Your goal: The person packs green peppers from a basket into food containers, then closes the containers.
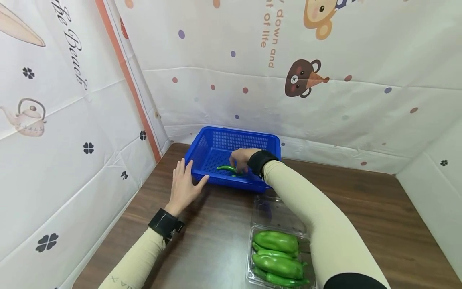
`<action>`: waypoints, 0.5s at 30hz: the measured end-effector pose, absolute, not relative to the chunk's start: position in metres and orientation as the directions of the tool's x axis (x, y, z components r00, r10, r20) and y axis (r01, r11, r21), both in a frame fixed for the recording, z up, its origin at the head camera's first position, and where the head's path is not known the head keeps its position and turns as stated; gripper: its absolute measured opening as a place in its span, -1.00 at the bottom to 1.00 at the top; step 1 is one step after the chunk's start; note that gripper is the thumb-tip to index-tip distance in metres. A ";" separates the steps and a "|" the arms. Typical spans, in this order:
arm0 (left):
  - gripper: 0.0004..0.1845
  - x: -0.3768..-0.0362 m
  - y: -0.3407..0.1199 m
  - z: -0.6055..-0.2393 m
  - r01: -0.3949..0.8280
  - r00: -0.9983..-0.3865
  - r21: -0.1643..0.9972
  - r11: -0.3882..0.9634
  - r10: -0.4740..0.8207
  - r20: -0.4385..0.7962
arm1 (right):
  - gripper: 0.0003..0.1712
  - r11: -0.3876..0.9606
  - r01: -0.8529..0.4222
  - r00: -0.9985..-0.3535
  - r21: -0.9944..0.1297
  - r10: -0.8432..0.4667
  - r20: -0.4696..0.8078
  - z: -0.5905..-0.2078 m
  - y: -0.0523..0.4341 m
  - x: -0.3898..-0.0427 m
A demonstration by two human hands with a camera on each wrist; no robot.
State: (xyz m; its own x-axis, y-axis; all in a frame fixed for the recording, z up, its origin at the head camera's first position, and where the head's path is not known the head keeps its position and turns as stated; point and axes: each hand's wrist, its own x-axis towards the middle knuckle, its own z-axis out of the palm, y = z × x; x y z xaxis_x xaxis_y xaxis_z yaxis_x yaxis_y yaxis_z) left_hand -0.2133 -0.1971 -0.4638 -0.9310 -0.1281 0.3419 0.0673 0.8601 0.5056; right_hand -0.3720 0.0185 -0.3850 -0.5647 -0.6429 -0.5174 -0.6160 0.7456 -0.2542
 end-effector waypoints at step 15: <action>-0.11 -0.211 -0.194 -0.464 0.083 -0.922 0.510 0.856 -0.128 0.366 | -0.78 0.749 -0.598 -0.592 -0.285 -0.653 -0.473 -0.377 0.034 -0.364</action>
